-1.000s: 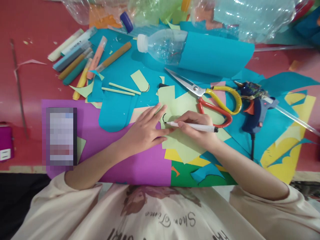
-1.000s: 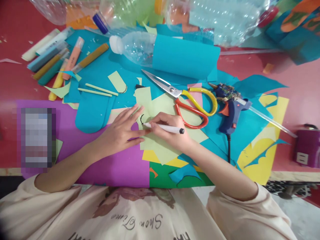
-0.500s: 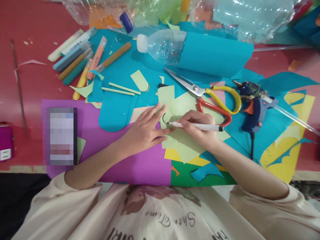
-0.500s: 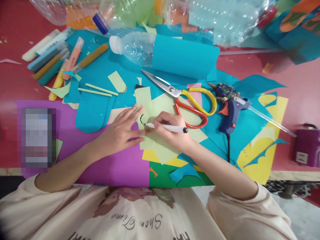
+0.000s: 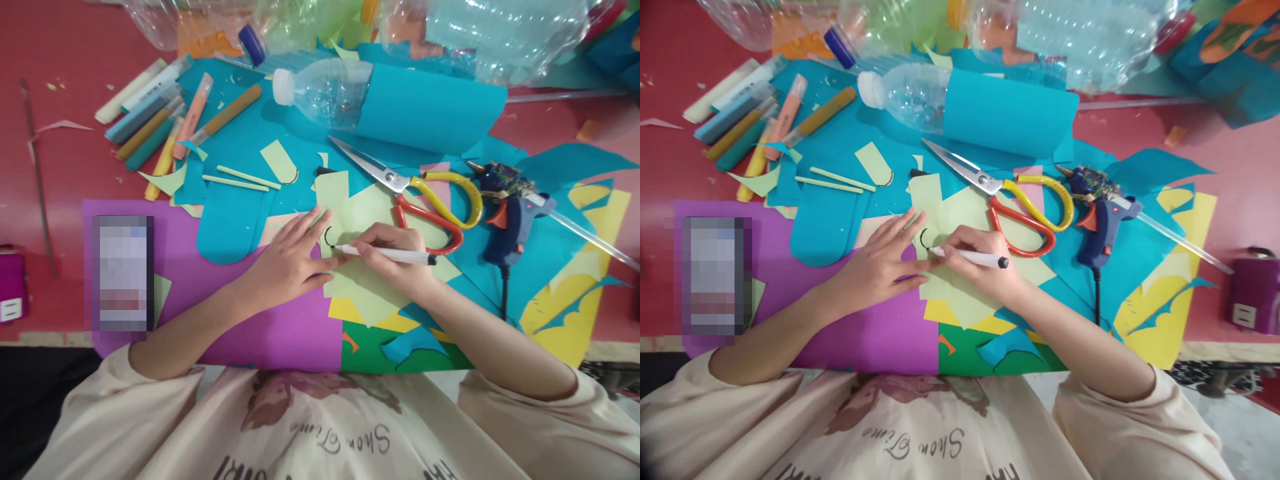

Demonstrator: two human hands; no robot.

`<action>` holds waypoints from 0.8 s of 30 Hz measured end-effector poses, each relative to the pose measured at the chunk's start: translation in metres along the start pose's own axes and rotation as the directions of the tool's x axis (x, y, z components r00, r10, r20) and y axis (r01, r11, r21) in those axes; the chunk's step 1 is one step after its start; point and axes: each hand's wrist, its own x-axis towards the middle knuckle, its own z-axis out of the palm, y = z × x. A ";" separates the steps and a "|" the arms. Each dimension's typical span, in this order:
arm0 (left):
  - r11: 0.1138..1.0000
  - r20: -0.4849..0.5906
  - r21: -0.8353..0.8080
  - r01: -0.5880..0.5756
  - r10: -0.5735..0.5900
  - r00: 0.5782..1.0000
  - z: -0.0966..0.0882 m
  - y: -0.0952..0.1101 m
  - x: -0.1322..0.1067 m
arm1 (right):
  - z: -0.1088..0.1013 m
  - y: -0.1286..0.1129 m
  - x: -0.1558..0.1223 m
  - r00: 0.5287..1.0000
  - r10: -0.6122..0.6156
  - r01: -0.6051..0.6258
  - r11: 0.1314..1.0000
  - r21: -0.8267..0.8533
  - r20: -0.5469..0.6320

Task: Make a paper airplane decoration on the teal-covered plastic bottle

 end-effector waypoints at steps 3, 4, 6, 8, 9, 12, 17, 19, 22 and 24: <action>1.000 -0.014 0.004 -0.016 0.016 1.000 0.001 -0.001 0.000 | -0.001 0.000 0.001 0.999 -0.026 0.025 1.000 -0.015 -0.034; 1.000 -0.012 0.007 -0.016 0.016 1.000 0.001 -0.001 0.000 | -0.002 0.000 0.001 0.998 -0.041 0.041 0.999 -0.014 -0.041; 1.000 -0.007 0.012 -0.015 0.015 1.000 0.000 0.000 0.000 | -0.002 0.000 0.001 0.997 -0.063 0.062 0.998 -0.005 -0.042; 1.000 0.003 0.012 -0.006 0.005 1.000 -0.001 0.001 0.001 | -0.001 0.001 0.000 0.997 -0.066 0.066 0.998 0.000 -0.031; 1.000 0.006 0.011 -0.002 0.002 1.000 -0.001 0.001 0.001 | -0.001 0.002 0.000 0.997 -0.068 0.068 0.998 0.000 -0.028; 1.000 0.002 0.007 0.002 -0.002 1.000 0.000 0.000 0.001 | 0.001 0.004 -0.001 0.994 -0.090 0.090 0.996 -0.007 -0.065; 1.000 -0.040 0.003 -0.025 0.025 0.999 0.005 -0.002 0.000 | 0.004 0.008 -0.001 0.990 -0.087 0.085 0.996 -0.027 -0.110; 0.999 -0.049 -0.001 -0.032 0.032 0.998 0.005 -0.002 0.000 | 0.005 0.009 -0.001 0.991 -0.090 0.087 0.996 -0.027 -0.097; 0.999 -0.048 -0.010 -0.036 0.035 0.998 0.004 -0.002 0.000 | 0.005 0.010 -0.001 0.991 -0.095 0.092 0.995 -0.038 -0.097; 0.999 -0.043 -0.015 -0.032 0.032 0.999 0.004 -0.002 -0.001 | 0.006 0.010 -0.001 0.992 -0.088 0.085 0.996 -0.041 -0.093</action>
